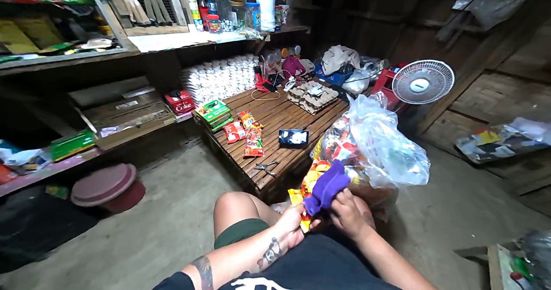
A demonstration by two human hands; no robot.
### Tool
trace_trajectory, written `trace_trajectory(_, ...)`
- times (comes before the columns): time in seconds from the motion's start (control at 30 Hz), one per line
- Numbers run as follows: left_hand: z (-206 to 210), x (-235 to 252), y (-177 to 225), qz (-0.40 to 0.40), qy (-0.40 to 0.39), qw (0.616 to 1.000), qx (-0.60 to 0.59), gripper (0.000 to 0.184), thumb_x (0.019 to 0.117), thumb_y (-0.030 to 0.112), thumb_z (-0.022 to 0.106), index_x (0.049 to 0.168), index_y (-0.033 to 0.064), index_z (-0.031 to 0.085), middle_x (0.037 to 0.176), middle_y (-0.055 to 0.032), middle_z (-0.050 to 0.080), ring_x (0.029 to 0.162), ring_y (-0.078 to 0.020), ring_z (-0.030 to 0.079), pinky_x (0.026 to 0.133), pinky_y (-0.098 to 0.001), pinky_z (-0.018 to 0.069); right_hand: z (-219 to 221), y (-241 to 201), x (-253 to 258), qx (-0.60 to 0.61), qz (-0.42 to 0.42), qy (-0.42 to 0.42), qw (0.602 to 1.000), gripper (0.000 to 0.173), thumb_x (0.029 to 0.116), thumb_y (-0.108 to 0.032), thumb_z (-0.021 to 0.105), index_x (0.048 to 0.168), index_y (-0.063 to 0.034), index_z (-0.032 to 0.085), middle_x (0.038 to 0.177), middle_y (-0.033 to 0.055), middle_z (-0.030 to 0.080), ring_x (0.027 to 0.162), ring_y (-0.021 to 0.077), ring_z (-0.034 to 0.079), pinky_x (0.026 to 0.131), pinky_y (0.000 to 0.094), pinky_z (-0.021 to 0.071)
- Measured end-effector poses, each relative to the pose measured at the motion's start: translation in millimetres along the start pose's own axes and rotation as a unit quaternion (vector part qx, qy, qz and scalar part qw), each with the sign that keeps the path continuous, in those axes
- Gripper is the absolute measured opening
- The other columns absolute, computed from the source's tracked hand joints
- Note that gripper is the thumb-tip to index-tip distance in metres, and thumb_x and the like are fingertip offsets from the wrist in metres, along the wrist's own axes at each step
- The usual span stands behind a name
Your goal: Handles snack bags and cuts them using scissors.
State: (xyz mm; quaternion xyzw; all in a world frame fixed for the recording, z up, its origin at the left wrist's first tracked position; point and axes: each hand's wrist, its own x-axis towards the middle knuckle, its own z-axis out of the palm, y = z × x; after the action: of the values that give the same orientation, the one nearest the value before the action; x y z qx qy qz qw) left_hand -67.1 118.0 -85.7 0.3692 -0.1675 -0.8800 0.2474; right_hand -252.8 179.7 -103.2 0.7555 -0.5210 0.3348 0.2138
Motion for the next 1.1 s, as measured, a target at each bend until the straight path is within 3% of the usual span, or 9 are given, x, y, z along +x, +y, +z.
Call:
trace_trajectory(0.2,-5.3,2.6,-7.4,0.104,-0.034,0.988,0.111,0.024,0.1105,0.015,0.039,0.127,0.0032,0.052,0.097,-0.011,0.067,0.087,-0.0193,0.068,0.077,-0.0372,0.0584,-27.2,-12.3,30.9,0.023,-0.061,-0.001,0.998,0.014,0.0928,-0.02,0.057,0.081,-0.0159,0.064,0.085,0.0037,0.065,0.093,0.0236,0.064,0.094,0.0393,0.0513)
trace_trajectory(0.3,-1.5,-9.4,-7.8,0.146,-0.08,0.971,0.17,0.018,0.1063,0.006,0.041,0.115,0.0048,0.057,0.091,-0.0051,0.068,0.082,-0.0134,0.068,0.075,-0.0316,0.0584,-27.1,-29.2,41.4,0.013,0.023,-0.073,0.997,0.027,0.095,-0.037,0.06,0.093,-0.0132,0.075,0.097,0.0081,0.073,0.103,0.0334,0.068,0.094,0.0579,0.0514)
trace_trajectory(0.4,-2.6,-12.2,-7.2,0.154,-0.108,0.961,0.204,0.018,0.1049,0.004,0.043,0.116,0.0038,0.057,0.094,-0.0042,0.069,0.087,-0.0115,0.068,0.081,-0.0304,0.058,-6.3,-30.0,31.0,0.02,0.077,-0.13,0.988,0.045,0.1019,-0.046,0.047,0.106,-0.0126,0.077,0.116,0.012,0.073,0.12,0.0408,0.064,0.107,0.0722,0.0375)
trace_trajectory(0.53,-10.1,-8.0,-4.7,0.161,-0.164,0.946,0.228,0.035,0.1119,0.023,0.036,0.131,-0.0014,0.051,0.104,-0.008,0.071,0.096,-0.013,0.071,0.09,-0.0323,0.0584,-5.2,14.2,31.2,0.118,0.301,-0.098,0.941,0.043,0.1029,-0.028,0.048,0.115,0.0069,0.071,0.13,0.0244,0.066,0.13,0.0379,0.058,0.112,0.0537,0.0428)
trace_trajectory(0.63,-11.3,-6.5,-3.8,0.168,-0.183,0.944,0.215,0.036,0.1117,0.023,0.036,0.133,-0.0022,0.05,0.107,-0.0098,0.072,0.098,-0.0152,0.071,0.091,-0.0341,0.0586,-9.8,26.8,31.3,0.18,0.399,-0.035,0.898,0.041,0.1036,-0.028,0.048,0.119,0.003,0.07,0.129,0.0207,0.065,0.125,0.0265,0.06,0.108,0.0428,0.0464)
trace_trajectory(0.77,-8.7,-3.6,-5.8,0.164,-0.152,0.956,0.191,0.033,0.1122,0.021,0.034,0.131,-0.0015,0.051,0.103,-0.0094,0.071,0.094,-0.0148,0.071,0.088,-0.0333,0.0591,-5.0,-24.9,20.2,0.069,0.263,-0.066,0.96,0.055,0.1047,-0.041,0.043,0.106,0.005,0.073,0.13,0.0293,0.064,0.134,0.0487,0.051,0.115,0.0617,0.0362)
trace_trajectory(0.83,-4.3,-8.1,-6.7,0.175,-0.109,0.953,0.222,0.022,0.1065,0.006,0.037,0.114,0.0036,0.057,0.089,-0.0007,0.069,0.083,-0.0073,0.068,0.08,-0.0272,0.0575,7.3,-41.5,9.2,0.032,0.124,-0.037,0.991,0.056,0.1074,-0.044,0.037,0.089,-0.0054,0.073,0.111,0.0197,0.072,0.122,0.0428,0.062,0.112,0.0636,0.0389)
trace_trajectory(0.93,-5.2,-9.2,-7.2,0.166,-0.114,0.954,0.223,0.021,0.1049,0.002,0.038,0.111,0.0049,0.059,0.088,-0.0005,0.069,0.082,-0.0077,0.067,0.079,-0.0278,0.0574,7.6,-35.2,15.6,0.006,0.048,-0.055,0.997,0.049,0.1044,-0.045,0.037,0.088,-0.0162,0.073,0.112,0.0102,0.073,0.122,0.0385,0.062,0.109,0.0677,0.0386)
trace_trajectory(1.1,-11.1,-11.0,-4.4,0.18,-0.188,0.938,0.228,0.03,0.1107,0.018,0.039,0.127,-0.0021,0.053,0.101,-0.0078,0.073,0.093,-0.014,0.072,0.088,-0.0338,0.0599,-19.5,12.7,51.9,0.13,0.32,-0.146,0.927,0.047,0.1017,-0.039,0.051,0.113,0.0001,0.075,0.139,0.0242,0.061,0.137,0.0396,0.051,0.114,0.0564,0.0388)
